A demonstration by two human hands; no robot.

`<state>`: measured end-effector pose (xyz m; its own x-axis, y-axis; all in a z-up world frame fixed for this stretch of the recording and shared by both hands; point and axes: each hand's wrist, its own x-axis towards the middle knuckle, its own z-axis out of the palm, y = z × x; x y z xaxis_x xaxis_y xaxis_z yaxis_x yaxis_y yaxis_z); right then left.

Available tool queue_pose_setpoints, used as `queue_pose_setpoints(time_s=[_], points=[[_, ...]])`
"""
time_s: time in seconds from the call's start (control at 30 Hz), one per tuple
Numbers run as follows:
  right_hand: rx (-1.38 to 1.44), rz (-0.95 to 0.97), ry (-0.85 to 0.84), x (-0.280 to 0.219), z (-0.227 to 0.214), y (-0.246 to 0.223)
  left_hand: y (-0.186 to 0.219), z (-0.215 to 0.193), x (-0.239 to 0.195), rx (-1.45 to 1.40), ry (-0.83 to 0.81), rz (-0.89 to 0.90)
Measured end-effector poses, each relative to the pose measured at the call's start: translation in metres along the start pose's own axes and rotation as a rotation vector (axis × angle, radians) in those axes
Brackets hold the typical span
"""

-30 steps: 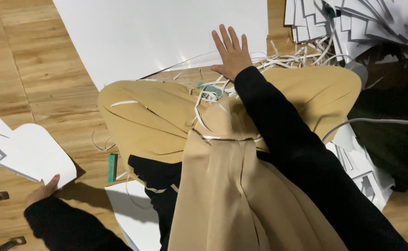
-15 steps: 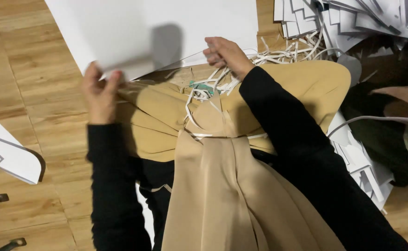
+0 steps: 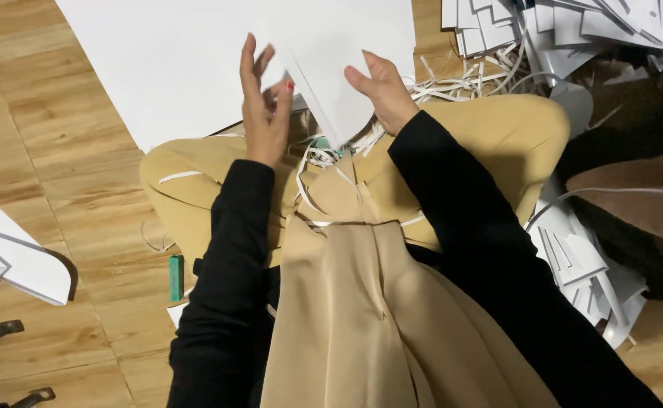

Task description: Folding large printed paper sheets into folders and pressing the creases by hand.

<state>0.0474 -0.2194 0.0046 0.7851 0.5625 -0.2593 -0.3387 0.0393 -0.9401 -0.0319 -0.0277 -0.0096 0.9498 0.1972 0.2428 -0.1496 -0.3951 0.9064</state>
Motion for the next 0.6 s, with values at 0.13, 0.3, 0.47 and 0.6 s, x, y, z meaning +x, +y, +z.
queue_pose_setpoints(time_s=[0.13,0.3,0.47,0.6], points=[[0.314,-0.095,0.114,0.004,-0.003,0.009,0.021,0.021,-0.023,-0.496,0.025,-0.314],[0.458,0.034,0.162,0.006,-0.004,0.008,0.030,0.018,-0.015,-0.484,0.014,-0.583],[0.430,-0.118,0.405,0.013,-0.034,0.011,-0.017,-0.025,-0.001,-0.182,-0.010,-0.374],[0.170,-0.120,0.425,0.010,-0.025,-0.001,-0.033,-0.049,0.011,-0.141,-0.017,-0.389]])
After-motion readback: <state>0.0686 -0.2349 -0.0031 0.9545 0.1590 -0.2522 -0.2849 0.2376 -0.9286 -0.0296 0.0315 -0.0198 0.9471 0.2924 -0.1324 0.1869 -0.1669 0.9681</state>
